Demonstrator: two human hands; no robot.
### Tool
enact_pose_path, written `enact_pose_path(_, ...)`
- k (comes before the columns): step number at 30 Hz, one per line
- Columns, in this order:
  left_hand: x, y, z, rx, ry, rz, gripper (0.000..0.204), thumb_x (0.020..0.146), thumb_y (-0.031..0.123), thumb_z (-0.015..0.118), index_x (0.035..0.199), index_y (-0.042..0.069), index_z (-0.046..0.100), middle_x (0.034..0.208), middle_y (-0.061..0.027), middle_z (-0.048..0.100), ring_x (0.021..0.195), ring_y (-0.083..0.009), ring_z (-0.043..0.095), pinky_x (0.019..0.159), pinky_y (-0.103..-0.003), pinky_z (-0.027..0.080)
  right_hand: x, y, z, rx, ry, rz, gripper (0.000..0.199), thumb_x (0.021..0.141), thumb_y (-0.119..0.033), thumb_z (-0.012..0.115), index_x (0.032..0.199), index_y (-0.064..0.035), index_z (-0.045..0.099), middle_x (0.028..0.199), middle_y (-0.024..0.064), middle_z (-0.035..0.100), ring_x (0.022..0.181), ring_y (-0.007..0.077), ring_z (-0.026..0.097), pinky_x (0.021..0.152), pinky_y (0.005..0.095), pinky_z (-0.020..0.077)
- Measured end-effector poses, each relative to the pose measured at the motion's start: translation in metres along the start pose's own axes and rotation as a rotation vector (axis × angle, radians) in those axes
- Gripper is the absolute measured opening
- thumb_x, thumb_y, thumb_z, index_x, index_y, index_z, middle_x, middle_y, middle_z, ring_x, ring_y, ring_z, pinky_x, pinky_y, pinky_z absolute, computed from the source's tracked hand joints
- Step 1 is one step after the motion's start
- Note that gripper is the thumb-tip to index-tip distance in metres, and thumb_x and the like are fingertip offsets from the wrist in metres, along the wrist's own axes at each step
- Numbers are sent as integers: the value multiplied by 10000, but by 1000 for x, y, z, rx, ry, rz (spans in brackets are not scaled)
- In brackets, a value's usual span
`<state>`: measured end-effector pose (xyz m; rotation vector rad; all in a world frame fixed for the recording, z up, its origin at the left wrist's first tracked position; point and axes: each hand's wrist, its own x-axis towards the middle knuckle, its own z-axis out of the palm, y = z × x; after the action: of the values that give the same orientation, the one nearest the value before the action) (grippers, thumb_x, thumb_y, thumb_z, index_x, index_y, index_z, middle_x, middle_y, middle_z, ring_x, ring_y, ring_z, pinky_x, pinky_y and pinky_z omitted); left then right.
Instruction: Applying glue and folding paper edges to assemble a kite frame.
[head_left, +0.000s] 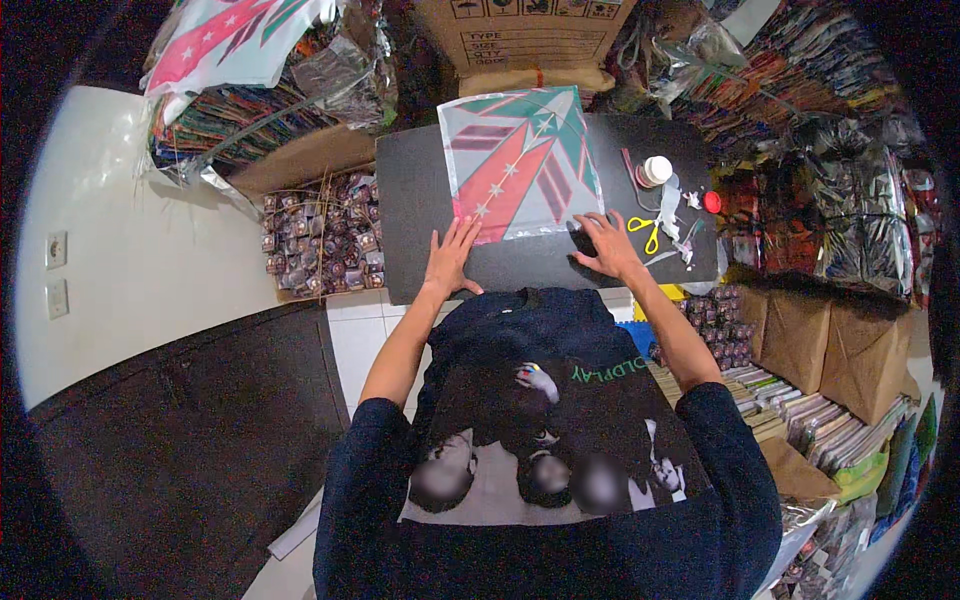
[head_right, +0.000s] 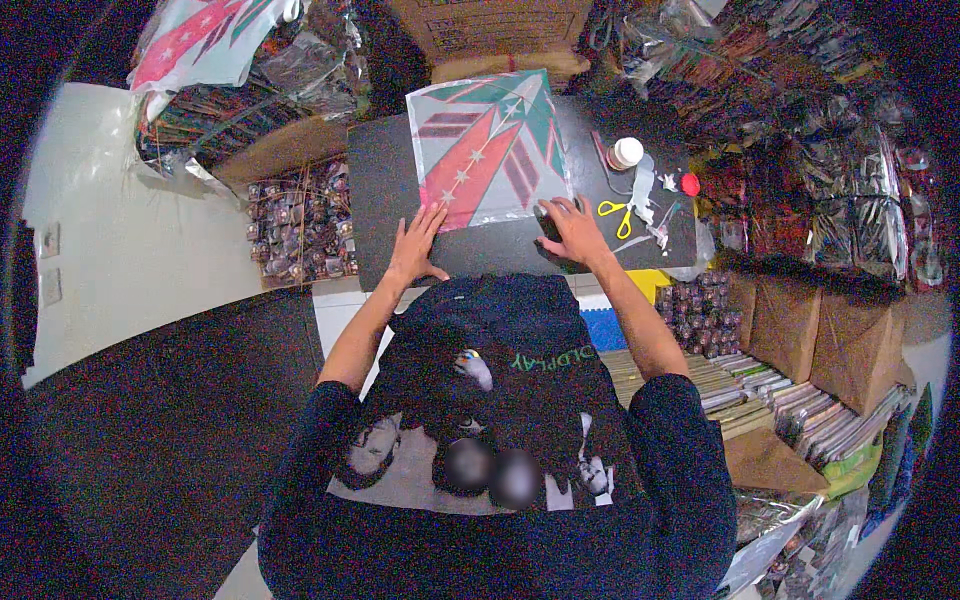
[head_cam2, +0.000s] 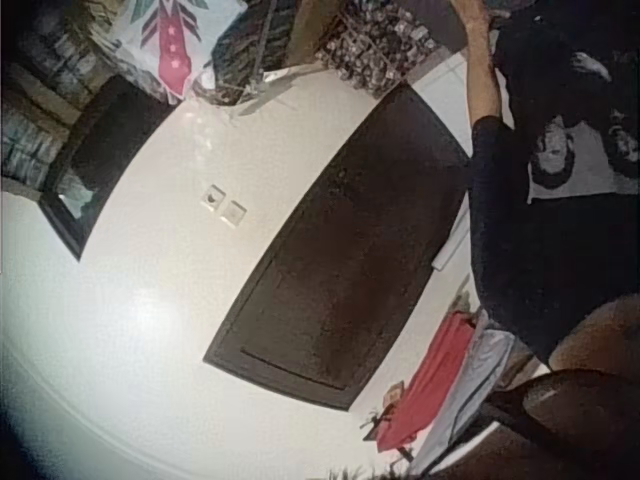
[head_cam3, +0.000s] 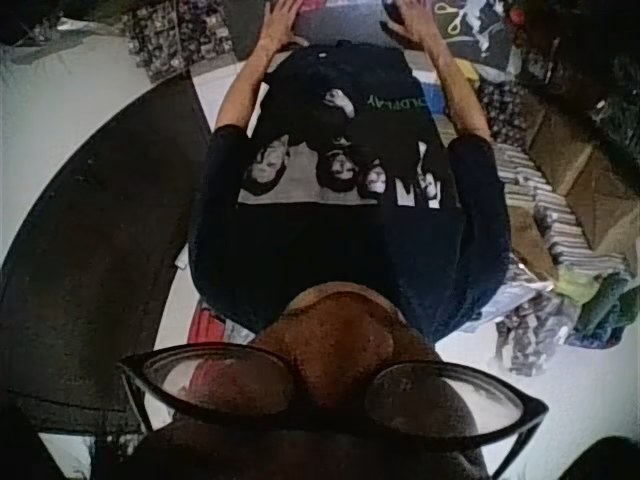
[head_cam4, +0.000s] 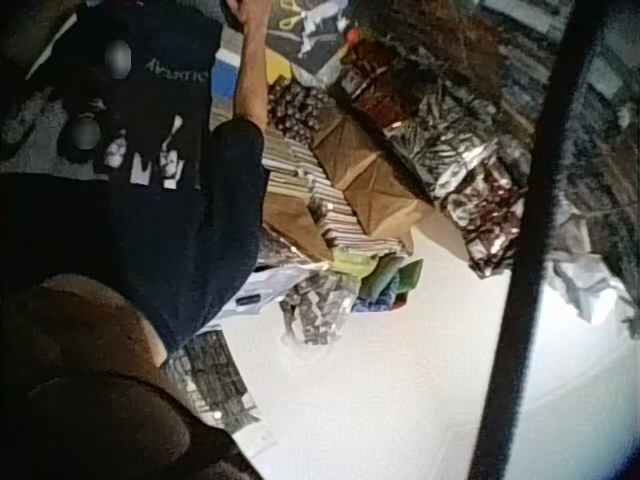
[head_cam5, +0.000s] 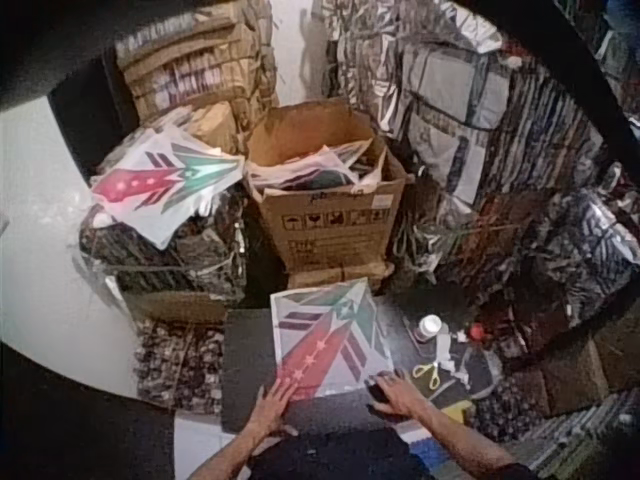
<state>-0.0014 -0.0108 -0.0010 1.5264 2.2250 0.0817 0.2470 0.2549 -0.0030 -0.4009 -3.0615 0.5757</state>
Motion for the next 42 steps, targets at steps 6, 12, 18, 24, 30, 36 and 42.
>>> enact_pose_path(6, 0, -1, 2, -17, -3, -13, 1485, 343, 414, 946, 1566, 208, 128, 1619, -27, 183, 1492, -298, 158, 1134, -655, 216, 13, -18, 5, 24, -2, -109, 763, 807, -457, 682, 1424, -110, 397, 1308, 161, 544, 1297, 307, 454, 1130, 587, 226)
enact_pose_path(12, 3, 1, -2, 53, -92, -45, 1504, 369, 499, 927, 1570, 199, 73, 1632, -18, 116, 1502, -262, 118, 1160, -618, 210, 18, -19, 6, 1, -113, -22, 794, 795, -466, 689, 1442, -123, 381, 1337, 140, 542, 1344, 291, 414, 1130, 604, 214)
enact_pose_path(18, 2, 1, -2, 48, -72, -32, 1506, 369, 488, 930, 1570, 200, 69, 1630, -14, 117, 1504, -259, 109, 1158, -622, 212, 19, -28, 11, -9, -69, -136, 798, 792, -471, 694, 1441, -127, 381, 1308, 147, 547, 1313, 298, 445, 1132, 606, 214)
enact_pose_path(24, -1, -2, 2, -23, -1, -13, 1509, 321, 431, 938, 1566, 216, 114, 1629, -28, 148, 1498, -287, 137, 1136, -660, 214, 27, -37, 5, 10, -95, -105, 823, 784, -481, 701, 1448, -126, 370, 1333, 136, 552, 1339, 297, 422, 1136, 598, 208)
enact_pose_path(30, 2, 3, -4, 79, -71, -38, 1505, 372, 509, 924, 1570, 203, 66, 1627, -21, 132, 1500, -265, 125, 1156, -622, 221, 31, -49, 25, 0, -64, -178, 838, 781, -486, 706, 1456, -135, 355, 1337, 138, 553, 1339, 301, 422, 1139, 595, 203)
enact_pose_path(36, 1, 1, -1, 75, -58, -26, 1496, 369, 508, 923, 1569, 200, 84, 1624, -25, 151, 1498, -273, 139, 1156, -621, 222, 39, -52, 14, 39, -93, -129, 860, 769, -473, 720, 1465, -136, 343, 1346, 137, 548, 1347, 301, 414, 1141, 601, 195)
enact_pose_path(42, 1, 2, -4, 59, -56, -26, 1495, 363, 494, 928, 1567, 193, 95, 1625, -30, 150, 1499, -275, 138, 1157, -619, 219, 33, -54, 25, 8, -51, -185, 873, 773, -474, 717, 1479, -141, 329, 1312, 154, 555, 1317, 302, 443, 1140, 601, 196)
